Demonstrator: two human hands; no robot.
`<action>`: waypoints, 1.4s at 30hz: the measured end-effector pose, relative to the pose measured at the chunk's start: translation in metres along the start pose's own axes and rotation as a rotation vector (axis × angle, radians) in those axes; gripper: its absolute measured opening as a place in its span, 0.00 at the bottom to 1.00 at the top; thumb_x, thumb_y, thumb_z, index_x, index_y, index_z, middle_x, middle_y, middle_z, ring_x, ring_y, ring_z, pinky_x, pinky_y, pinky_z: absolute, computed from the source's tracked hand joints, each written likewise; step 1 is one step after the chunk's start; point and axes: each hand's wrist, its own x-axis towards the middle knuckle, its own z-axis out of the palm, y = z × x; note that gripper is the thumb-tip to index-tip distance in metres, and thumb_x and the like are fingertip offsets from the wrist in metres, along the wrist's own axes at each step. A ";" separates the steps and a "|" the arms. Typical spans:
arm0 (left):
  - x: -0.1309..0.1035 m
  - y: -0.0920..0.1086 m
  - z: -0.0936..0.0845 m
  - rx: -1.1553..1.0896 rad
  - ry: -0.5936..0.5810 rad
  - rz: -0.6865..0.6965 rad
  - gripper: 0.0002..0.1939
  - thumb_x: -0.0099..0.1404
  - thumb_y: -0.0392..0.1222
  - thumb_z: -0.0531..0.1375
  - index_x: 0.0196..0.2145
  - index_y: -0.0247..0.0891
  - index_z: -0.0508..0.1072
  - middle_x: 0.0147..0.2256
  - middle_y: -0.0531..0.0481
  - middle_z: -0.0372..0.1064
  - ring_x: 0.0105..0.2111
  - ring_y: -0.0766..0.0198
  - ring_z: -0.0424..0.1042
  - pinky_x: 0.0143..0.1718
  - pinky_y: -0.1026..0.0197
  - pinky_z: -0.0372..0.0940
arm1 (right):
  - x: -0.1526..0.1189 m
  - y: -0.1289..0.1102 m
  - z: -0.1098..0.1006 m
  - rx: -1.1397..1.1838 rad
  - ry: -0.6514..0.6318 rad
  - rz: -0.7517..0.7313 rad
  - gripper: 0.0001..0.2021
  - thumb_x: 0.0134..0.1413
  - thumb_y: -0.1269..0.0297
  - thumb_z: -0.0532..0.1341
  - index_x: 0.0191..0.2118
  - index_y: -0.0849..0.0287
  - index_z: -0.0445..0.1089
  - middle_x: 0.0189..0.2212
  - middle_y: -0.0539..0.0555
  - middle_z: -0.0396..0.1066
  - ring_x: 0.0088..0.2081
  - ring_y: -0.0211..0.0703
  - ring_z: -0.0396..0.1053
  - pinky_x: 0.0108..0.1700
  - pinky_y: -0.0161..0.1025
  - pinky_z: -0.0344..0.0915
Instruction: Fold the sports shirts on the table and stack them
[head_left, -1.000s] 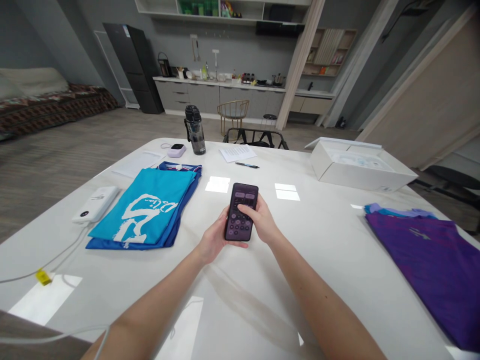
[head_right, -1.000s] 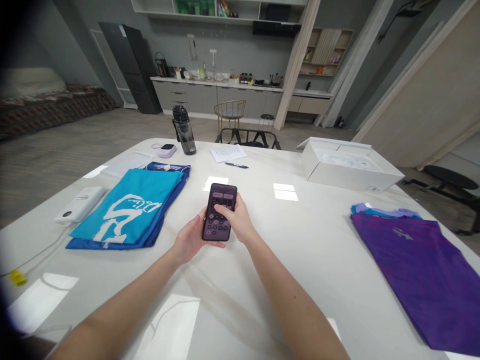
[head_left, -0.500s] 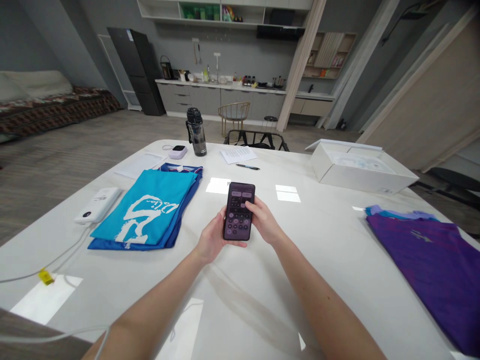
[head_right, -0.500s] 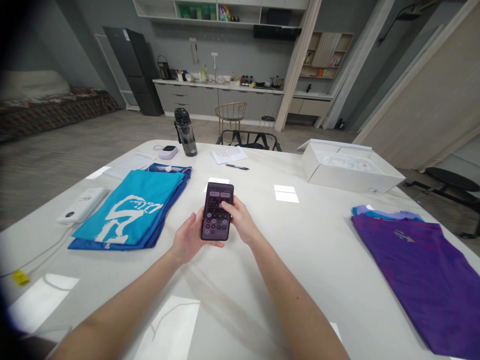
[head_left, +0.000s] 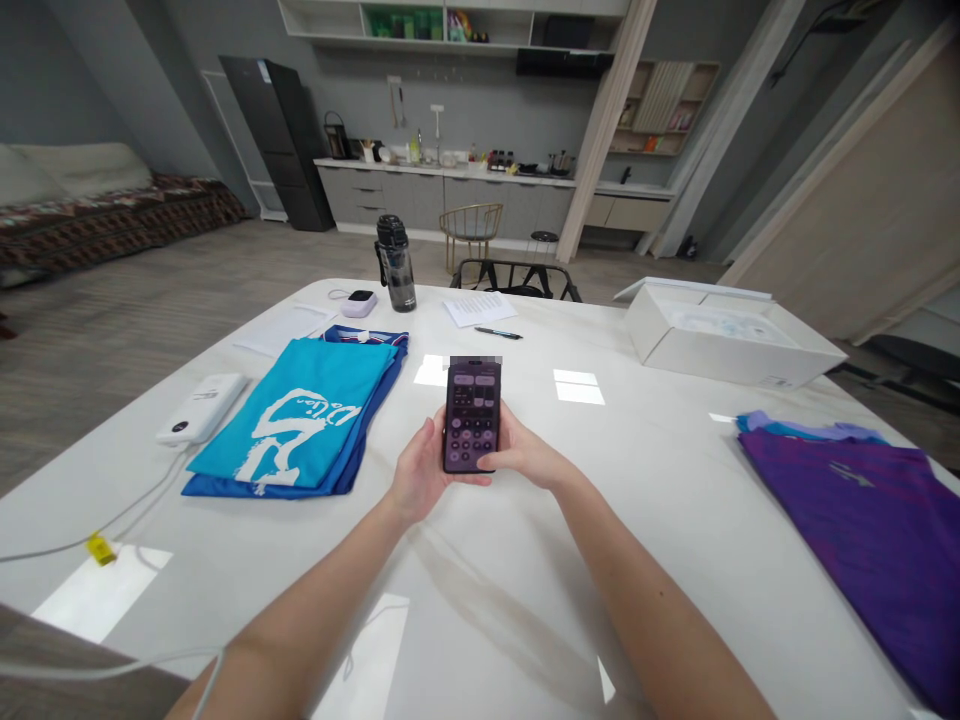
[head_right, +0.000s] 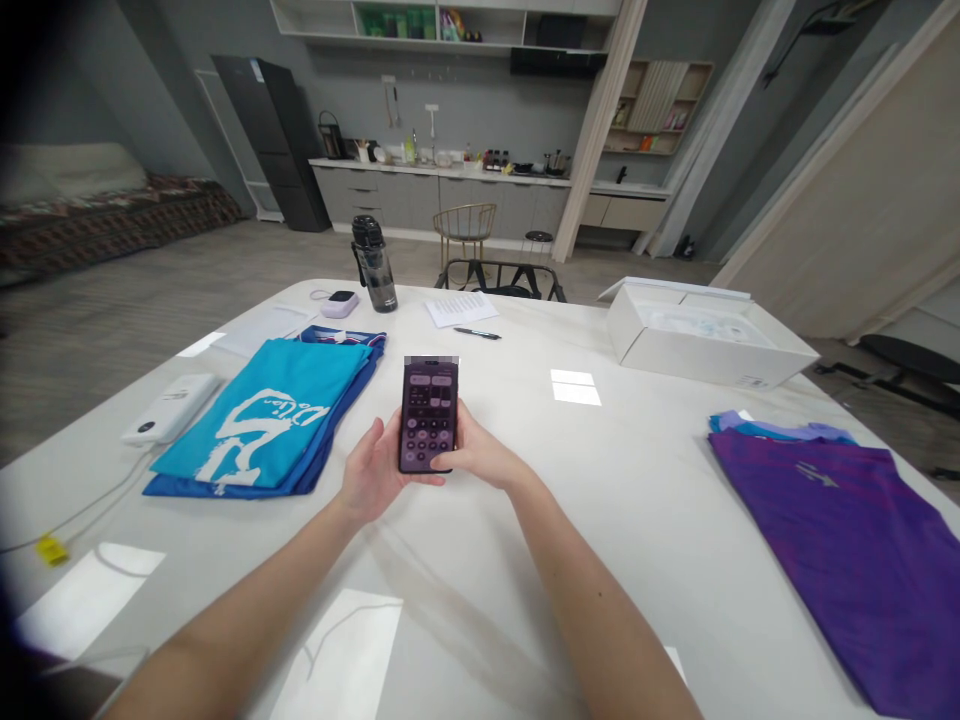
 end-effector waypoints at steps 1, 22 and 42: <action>0.000 0.000 0.000 -0.002 0.000 0.001 0.31 0.72 0.61 0.51 0.68 0.48 0.57 0.59 0.40 0.66 0.52 0.45 0.73 0.42 0.39 0.76 | 0.000 0.000 0.000 -0.004 0.001 0.000 0.42 0.43 0.74 0.70 0.64 0.50 0.55 0.60 0.54 0.65 0.61 0.52 0.63 0.62 0.51 0.62; 0.000 0.001 0.001 0.036 0.005 -0.008 0.32 0.72 0.61 0.50 0.69 0.48 0.56 0.60 0.39 0.66 0.52 0.43 0.73 0.41 0.39 0.76 | 0.000 0.001 0.000 -0.015 0.005 0.011 0.41 0.44 0.70 0.72 0.63 0.51 0.57 0.58 0.55 0.67 0.59 0.53 0.66 0.60 0.52 0.64; 0.000 0.001 0.000 0.031 -0.008 -0.006 0.33 0.72 0.62 0.51 0.68 0.47 0.56 0.61 0.39 0.65 0.51 0.45 0.74 0.40 0.40 0.77 | -0.001 0.004 -0.008 0.049 0.039 0.027 0.31 0.44 0.71 0.69 0.57 0.52 0.67 0.53 0.53 0.73 0.56 0.53 0.68 0.58 0.51 0.64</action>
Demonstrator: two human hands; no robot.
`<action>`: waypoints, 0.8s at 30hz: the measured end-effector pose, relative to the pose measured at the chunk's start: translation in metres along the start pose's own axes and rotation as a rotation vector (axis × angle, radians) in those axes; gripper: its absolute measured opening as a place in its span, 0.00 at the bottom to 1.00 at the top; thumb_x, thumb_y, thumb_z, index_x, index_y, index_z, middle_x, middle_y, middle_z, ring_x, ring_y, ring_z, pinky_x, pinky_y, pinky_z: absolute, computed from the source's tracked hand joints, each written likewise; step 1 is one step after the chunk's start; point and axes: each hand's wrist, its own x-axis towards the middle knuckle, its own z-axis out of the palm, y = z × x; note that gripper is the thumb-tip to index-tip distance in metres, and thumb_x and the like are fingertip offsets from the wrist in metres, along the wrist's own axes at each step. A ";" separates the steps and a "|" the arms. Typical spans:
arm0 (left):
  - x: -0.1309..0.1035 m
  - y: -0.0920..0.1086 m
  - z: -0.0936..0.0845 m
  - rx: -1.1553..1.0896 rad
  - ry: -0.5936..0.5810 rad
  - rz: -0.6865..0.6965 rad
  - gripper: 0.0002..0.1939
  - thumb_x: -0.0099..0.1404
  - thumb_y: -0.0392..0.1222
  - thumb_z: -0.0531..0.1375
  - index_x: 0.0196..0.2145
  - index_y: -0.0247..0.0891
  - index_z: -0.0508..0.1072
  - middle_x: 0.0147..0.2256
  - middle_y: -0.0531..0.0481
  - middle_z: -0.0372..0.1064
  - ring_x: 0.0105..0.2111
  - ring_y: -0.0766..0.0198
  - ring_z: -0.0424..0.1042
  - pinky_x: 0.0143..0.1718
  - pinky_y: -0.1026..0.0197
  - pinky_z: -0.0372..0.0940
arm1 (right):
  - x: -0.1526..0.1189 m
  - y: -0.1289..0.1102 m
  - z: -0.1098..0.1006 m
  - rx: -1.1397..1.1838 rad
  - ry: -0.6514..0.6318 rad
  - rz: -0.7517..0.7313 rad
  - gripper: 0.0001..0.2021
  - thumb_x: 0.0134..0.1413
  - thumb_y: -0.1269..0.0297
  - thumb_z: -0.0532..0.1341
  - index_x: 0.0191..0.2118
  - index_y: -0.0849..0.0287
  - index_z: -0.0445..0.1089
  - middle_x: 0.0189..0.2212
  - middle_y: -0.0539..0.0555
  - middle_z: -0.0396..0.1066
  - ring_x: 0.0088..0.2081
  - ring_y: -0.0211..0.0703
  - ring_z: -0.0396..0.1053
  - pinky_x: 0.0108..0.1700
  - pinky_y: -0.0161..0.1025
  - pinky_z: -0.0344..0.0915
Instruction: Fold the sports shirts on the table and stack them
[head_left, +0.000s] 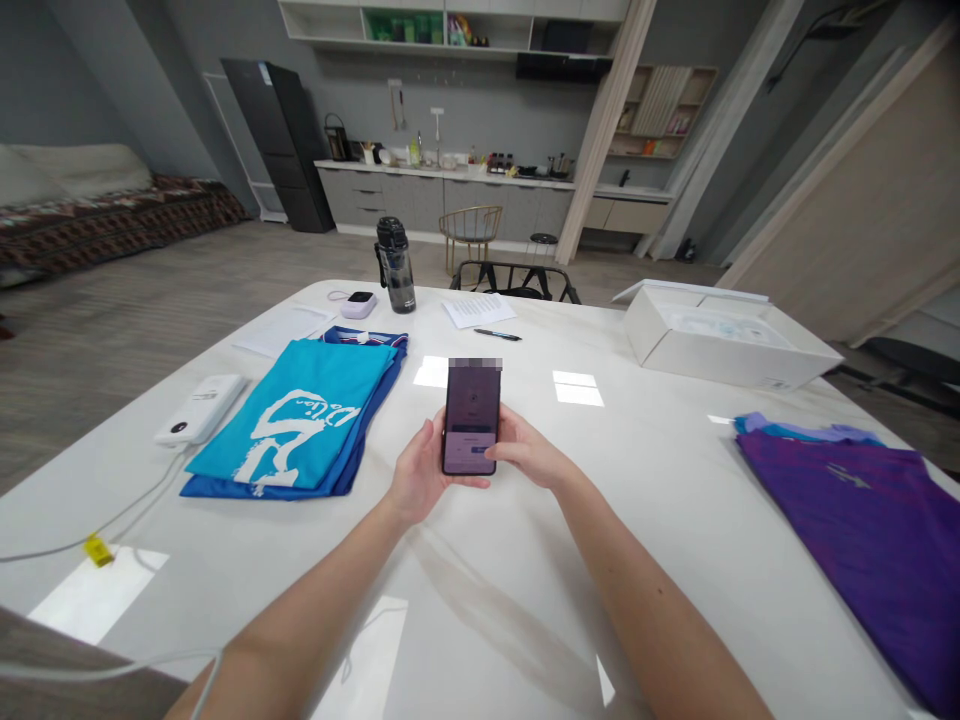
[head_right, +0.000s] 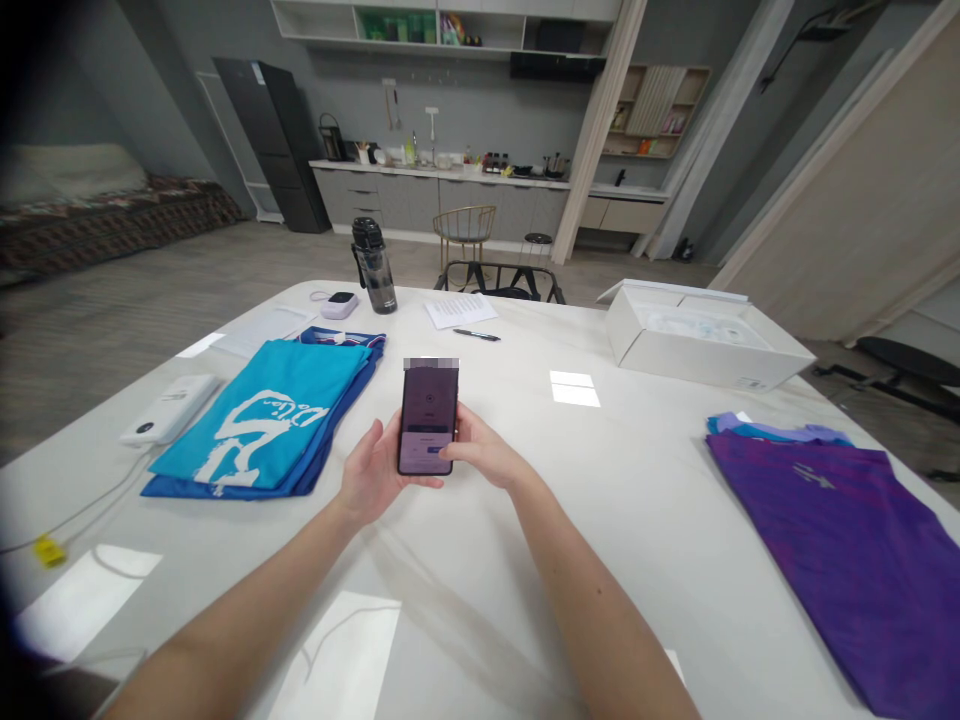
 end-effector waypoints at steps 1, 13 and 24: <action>0.000 0.000 0.000 -0.002 0.001 0.000 0.33 0.71 0.62 0.51 0.68 0.47 0.56 0.61 0.39 0.65 0.51 0.45 0.74 0.40 0.40 0.77 | 0.000 0.000 0.000 -0.001 0.002 0.002 0.31 0.44 0.71 0.69 0.57 0.52 0.67 0.53 0.53 0.73 0.56 0.53 0.68 0.58 0.51 0.64; 0.000 0.000 0.001 -0.025 0.009 -0.012 0.34 0.71 0.61 0.52 0.70 0.47 0.55 0.60 0.38 0.66 0.52 0.46 0.73 0.41 0.43 0.77 | 0.000 0.000 0.004 0.097 0.031 0.057 0.31 0.42 0.73 0.68 0.56 0.51 0.67 0.52 0.52 0.74 0.55 0.52 0.69 0.56 0.49 0.67; 0.017 0.022 -0.013 0.767 0.393 -0.007 0.34 0.68 0.63 0.56 0.65 0.43 0.63 0.62 0.38 0.60 0.53 0.48 0.69 0.38 0.53 0.74 | 0.023 0.028 0.003 0.505 0.279 0.153 0.18 0.54 0.63 0.61 0.51 0.56 0.71 0.47 0.57 0.78 0.51 0.55 0.75 0.55 0.56 0.69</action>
